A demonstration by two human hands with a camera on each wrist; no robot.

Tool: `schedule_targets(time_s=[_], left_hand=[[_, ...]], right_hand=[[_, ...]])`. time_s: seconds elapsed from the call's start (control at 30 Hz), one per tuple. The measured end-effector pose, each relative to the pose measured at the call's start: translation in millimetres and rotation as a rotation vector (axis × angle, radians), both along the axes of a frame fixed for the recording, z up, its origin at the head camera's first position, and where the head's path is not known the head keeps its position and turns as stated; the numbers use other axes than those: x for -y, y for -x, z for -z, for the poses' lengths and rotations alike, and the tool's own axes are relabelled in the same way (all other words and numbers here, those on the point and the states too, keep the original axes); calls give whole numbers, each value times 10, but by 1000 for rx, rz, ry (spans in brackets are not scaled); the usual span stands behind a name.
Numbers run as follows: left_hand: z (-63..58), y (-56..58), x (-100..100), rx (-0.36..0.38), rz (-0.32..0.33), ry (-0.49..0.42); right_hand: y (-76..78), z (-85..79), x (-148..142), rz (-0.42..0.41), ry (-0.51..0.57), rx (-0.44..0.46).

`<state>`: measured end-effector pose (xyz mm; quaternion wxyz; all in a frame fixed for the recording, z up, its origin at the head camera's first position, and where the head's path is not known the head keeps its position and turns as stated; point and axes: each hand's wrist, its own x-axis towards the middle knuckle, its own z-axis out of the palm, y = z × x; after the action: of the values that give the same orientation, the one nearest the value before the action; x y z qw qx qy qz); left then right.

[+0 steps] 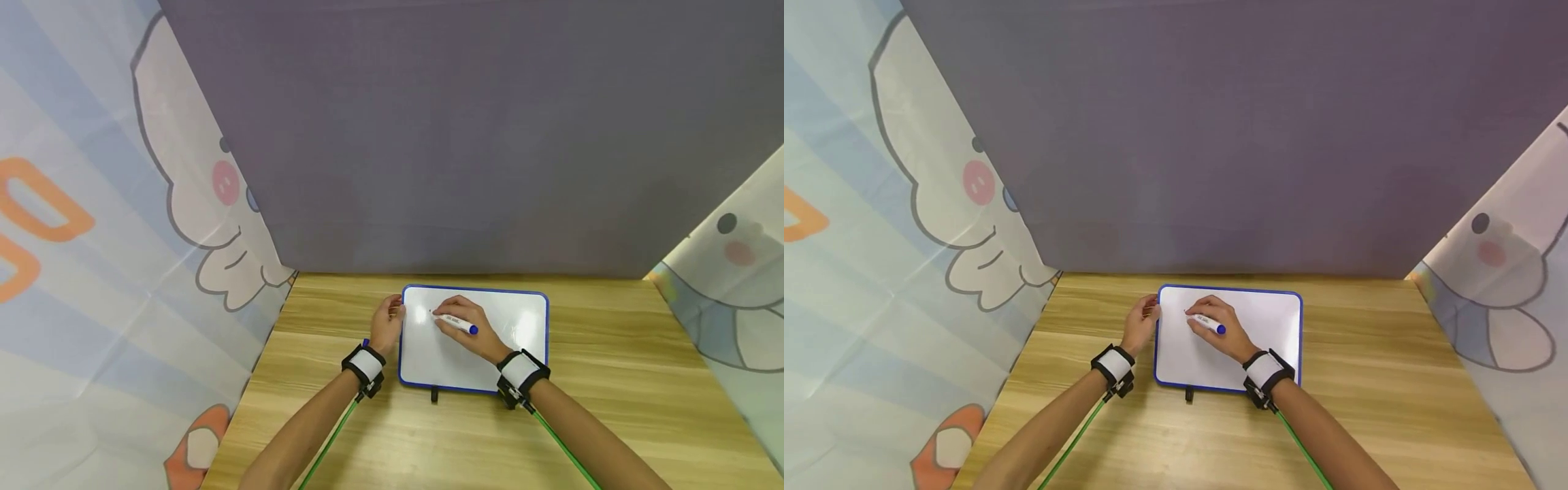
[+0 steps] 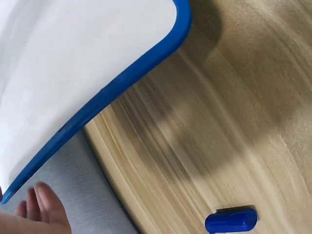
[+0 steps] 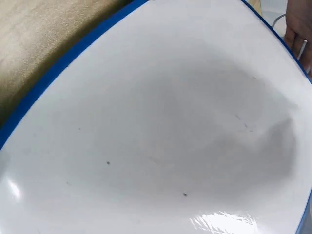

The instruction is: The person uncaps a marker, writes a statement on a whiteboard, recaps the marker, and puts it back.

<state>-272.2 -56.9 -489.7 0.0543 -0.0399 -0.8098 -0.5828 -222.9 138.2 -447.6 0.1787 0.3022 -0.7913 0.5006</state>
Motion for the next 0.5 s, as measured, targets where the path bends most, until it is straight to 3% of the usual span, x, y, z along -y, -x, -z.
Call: schedule_targets(time_s=[0.17, 0.3, 0.5], left_hand=[[4, 17, -16, -15, -4, 32], [22, 53, -22, -39, -1, 51], [36, 95, -32, -15, -10, 9]], right_hand=[[76, 145, 36, 41, 69, -10], [107, 164, 56, 55, 111, -2], [134, 171, 92, 41, 116, 34]])
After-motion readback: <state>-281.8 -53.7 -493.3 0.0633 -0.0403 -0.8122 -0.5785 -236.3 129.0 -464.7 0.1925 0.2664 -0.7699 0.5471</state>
